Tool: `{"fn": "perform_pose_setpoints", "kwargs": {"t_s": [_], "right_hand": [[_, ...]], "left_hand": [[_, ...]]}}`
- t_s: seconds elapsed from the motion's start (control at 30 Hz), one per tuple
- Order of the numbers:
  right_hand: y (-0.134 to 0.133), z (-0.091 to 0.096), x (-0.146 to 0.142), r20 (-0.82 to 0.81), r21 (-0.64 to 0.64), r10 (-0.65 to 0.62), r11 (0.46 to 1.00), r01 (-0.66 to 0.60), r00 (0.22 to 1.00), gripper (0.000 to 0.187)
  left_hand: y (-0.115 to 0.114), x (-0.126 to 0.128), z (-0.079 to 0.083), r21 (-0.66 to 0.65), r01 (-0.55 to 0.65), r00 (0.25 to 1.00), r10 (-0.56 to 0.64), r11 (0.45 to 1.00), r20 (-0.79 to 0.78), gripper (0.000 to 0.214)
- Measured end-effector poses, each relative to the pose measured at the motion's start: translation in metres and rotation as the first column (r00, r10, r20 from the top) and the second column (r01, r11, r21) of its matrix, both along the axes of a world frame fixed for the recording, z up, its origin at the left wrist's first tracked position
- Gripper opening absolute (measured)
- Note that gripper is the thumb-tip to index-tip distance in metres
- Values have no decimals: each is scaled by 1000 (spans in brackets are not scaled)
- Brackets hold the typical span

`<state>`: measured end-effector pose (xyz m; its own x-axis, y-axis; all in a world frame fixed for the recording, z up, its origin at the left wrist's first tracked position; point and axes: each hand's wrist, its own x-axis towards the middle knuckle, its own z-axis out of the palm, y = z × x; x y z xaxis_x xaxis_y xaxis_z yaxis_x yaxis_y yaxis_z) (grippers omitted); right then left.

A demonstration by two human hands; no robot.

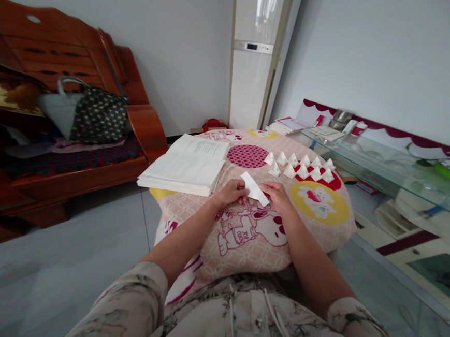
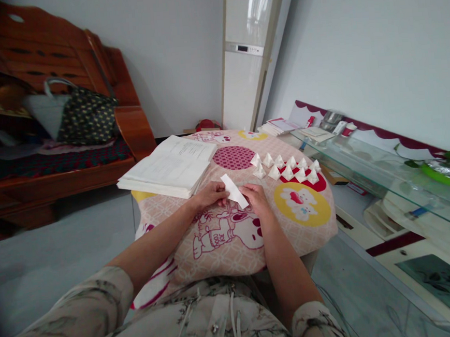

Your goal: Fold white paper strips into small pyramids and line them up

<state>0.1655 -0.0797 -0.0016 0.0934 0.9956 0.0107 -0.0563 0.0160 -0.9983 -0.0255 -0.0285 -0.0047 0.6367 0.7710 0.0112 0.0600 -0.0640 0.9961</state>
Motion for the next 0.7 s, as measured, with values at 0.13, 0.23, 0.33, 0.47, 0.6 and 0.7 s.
{"fn": "perform_pose_setpoints", "kwargs": {"t_s": [0.13, 0.23, 0.33, 0.47, 0.6, 0.7], "right_hand": [[0, -2, 2, -8, -25, 15, 1000, -15, 1000, 28], [0, -2, 3, -3, -35, 23, 999, -23, 1000, 28], [0, -2, 3, -1, -40, 41, 998, -41, 999, 27], [-2, -2, 2, -13, -47, 51, 998, -52, 999, 26], [-4, 1, 2, -48, -48, 71, 996, -73, 996, 24], [-5, 2, 2, -59, -59, 86, 994, -89, 995, 24]], "left_hand": [[1, 1, -2, -2, 24, 1000, -24, 1000, 0, 19], [3, 0, -3, 5, 54, 999, -54, 999, -6, 21], [3, -1, -4, 32, 70, 997, -69, 997, -22, 27], [3, -2, -3, 49, 69, 997, -67, 996, -33, 35], [3, -2, -3, 50, 97, 995, -96, 994, -16, 36], [3, -3, -3, 60, 116, 993, -116, 991, -9, 39]]}}
